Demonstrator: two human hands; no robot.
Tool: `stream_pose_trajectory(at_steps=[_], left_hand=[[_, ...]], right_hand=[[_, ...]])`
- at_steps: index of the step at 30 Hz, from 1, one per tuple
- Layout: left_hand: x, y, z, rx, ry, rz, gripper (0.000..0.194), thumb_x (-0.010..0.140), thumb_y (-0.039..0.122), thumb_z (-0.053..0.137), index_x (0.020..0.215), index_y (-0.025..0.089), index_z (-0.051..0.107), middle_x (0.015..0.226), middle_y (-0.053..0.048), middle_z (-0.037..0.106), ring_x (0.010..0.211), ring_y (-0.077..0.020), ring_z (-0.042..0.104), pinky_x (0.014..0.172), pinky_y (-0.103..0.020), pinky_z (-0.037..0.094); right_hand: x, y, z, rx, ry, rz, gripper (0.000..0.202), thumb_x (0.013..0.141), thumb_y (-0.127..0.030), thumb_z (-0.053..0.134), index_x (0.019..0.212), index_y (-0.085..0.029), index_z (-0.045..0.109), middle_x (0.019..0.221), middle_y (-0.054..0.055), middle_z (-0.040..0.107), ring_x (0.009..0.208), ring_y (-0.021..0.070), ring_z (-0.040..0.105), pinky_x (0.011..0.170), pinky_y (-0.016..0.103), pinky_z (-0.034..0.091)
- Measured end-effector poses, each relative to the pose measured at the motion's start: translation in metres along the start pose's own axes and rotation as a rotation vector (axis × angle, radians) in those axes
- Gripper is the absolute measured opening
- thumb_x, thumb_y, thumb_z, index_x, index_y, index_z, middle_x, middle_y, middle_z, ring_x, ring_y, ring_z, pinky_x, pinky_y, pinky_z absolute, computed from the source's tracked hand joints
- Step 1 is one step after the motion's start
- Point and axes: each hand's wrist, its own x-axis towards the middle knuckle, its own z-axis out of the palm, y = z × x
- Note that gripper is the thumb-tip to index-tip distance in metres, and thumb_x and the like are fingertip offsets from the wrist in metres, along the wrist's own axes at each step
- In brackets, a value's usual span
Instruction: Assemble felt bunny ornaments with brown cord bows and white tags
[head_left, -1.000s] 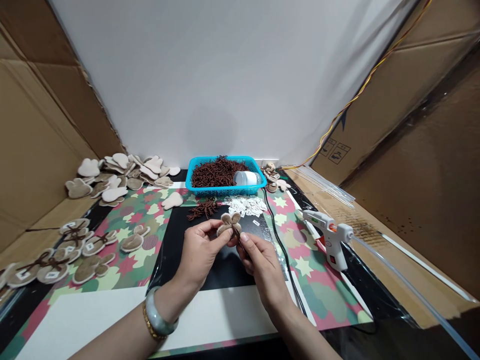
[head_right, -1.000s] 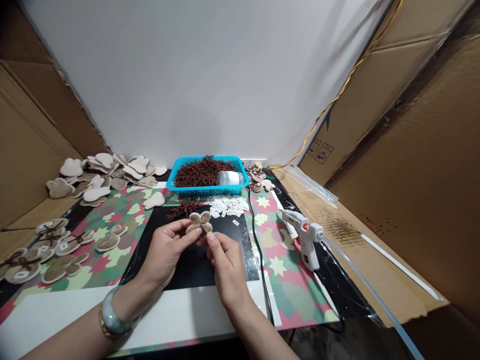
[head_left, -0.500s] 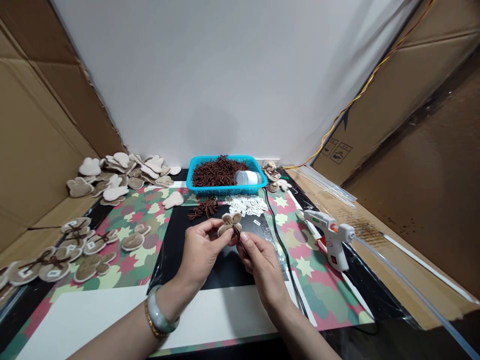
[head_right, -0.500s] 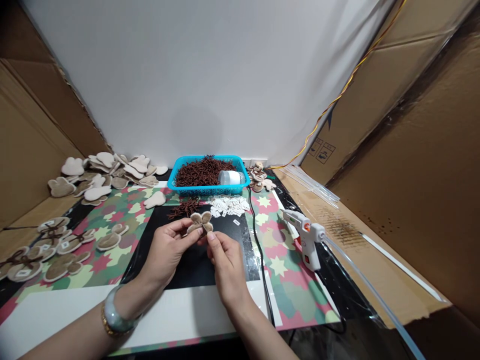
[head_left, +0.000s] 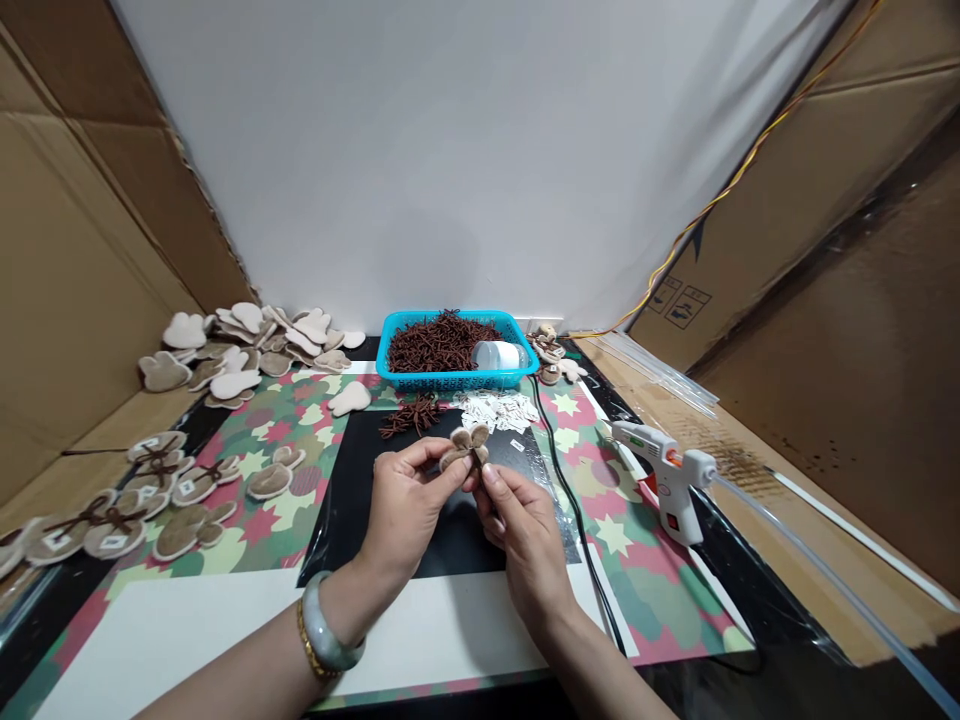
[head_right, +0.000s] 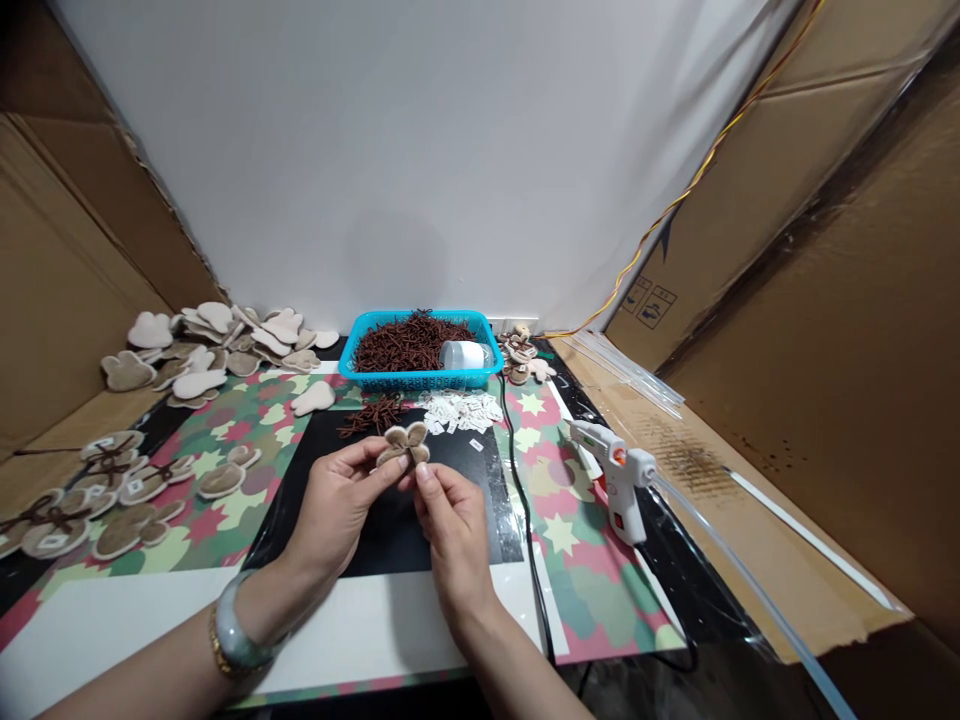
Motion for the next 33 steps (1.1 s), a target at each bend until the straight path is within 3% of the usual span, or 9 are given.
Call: stream_pose_trajectory(at_steps=[7, 10, 13, 18, 21, 24, 27, 31, 33], left_hand=[[0.005, 0.000, -0.001, -0.071, 0.035, -0.074, 0.022, 0.072, 0.030, 0.080, 0.089, 0.015, 0.075, 0.088, -0.005, 0.076, 0.080, -0.0179, 0.068, 0.075, -0.026, 0.054], [0.009, 0.005, -0.003, -0.113, 0.007, -0.148, 0.038, 0.071, 0.030, 0.081, 0.104, 0.015, 0.070, 0.097, -0.008, 0.076, 0.080, -0.0179, 0.069, 0.065, -0.024, 0.053], [0.012, 0.010, -0.006, -0.094, -0.019, -0.176, 0.044, 0.069, 0.031, 0.083, 0.106, 0.016, 0.065, 0.096, -0.008, 0.076, 0.079, -0.0173, 0.070, 0.060, -0.021, 0.050], [0.017, 0.010, -0.011, -0.003, -0.058, -0.182, 0.038, 0.065, 0.032, 0.084, 0.093, 0.016, 0.065, 0.081, -0.004, 0.074, 0.066, -0.0133, 0.062, 0.052, -0.019, 0.041], [0.020, 0.008, -0.011, 0.065, -0.108, -0.218, 0.037, 0.068, 0.037, 0.081, 0.096, 0.015, 0.070, 0.082, -0.005, 0.072, 0.065, -0.0131, 0.059, 0.052, -0.020, 0.037], [0.020, 0.004, -0.009, 0.104, -0.158, -0.236, 0.037, 0.072, 0.041, 0.077, 0.098, 0.015, 0.072, 0.086, -0.006, 0.072, 0.072, -0.0145, 0.059, 0.059, -0.022, 0.039], [0.018, 0.000, -0.006, 0.162, -0.159, -0.247, 0.033, 0.073, 0.043, 0.076, 0.090, 0.014, 0.073, 0.084, -0.006, 0.071, 0.073, -0.0150, 0.058, 0.063, -0.023, 0.040], [0.014, 0.000, -0.001, 0.228, -0.095, -0.214, 0.028, 0.073, 0.041, 0.075, 0.080, 0.014, 0.072, 0.076, -0.005, 0.067, 0.068, -0.0140, 0.056, 0.060, -0.023, 0.038], [0.011, 0.002, 0.002, 0.240, -0.093, -0.189, 0.028, 0.074, 0.041, 0.074, 0.078, 0.014, 0.071, 0.074, -0.004, 0.066, 0.065, -0.0134, 0.055, 0.058, -0.023, 0.038]], right_hand=[[-0.003, -0.007, -0.005, -0.078, -0.024, -0.007, 0.041, 0.092, -0.054, 0.054, 0.081, -0.016, 0.062, 0.058, -0.006, 0.034, 0.048, 0.0076, 0.022, 0.044, 0.023, 0.014], [-0.007, -0.024, -0.020, -0.464, -0.032, -0.165, 0.035, 0.096, -0.048, 0.050, 0.087, -0.018, 0.066, 0.067, -0.001, 0.048, 0.058, 0.0123, 0.042, 0.052, 0.025, 0.031], [-0.012, -0.036, -0.045, -0.938, -0.017, -0.311, 0.026, 0.095, -0.041, 0.054, 0.089, -0.019, 0.066, 0.083, 0.005, 0.059, 0.076, 0.0195, 0.056, 0.067, 0.030, 0.042], [-0.023, -0.030, -0.099, -1.459, 0.143, -0.386, 0.027, 0.098, -0.036, 0.043, 0.102, -0.019, 0.063, 0.097, 0.010, 0.063, 0.077, 0.0244, 0.063, 0.063, 0.034, 0.046], [-0.029, -0.016, -0.126, -1.646, 0.229, -0.409, 0.027, 0.098, -0.030, 0.038, 0.103, -0.018, 0.062, 0.097, 0.011, 0.063, 0.075, 0.0255, 0.064, 0.058, 0.035, 0.046], [-0.033, -0.006, -0.138, -1.665, 0.239, -0.463, 0.028, 0.097, -0.027, 0.040, 0.110, -0.015, 0.061, 0.099, 0.014, 0.062, 0.084, 0.0284, 0.063, 0.065, 0.038, 0.050], [-0.036, -0.009, -0.133, -1.575, 0.237, -0.533, 0.028, 0.095, -0.028, 0.044, 0.109, -0.013, 0.063, 0.100, 0.015, 0.061, 0.093, 0.0317, 0.060, 0.076, 0.045, 0.051], [-0.034, -0.030, -0.101, -1.214, 0.190, -0.571, 0.028, 0.096, -0.031, 0.048, 0.114, -0.017, 0.063, 0.106, 0.014, 0.065, 0.100, 0.0295, 0.060, 0.085, 0.046, 0.050], [-0.029, -0.039, -0.078, -0.956, 0.081, -0.453, 0.030, 0.096, -0.035, 0.053, 0.120, -0.019, 0.062, 0.108, 0.011, 0.068, 0.097, 0.0255, 0.063, 0.084, 0.041, 0.052]])
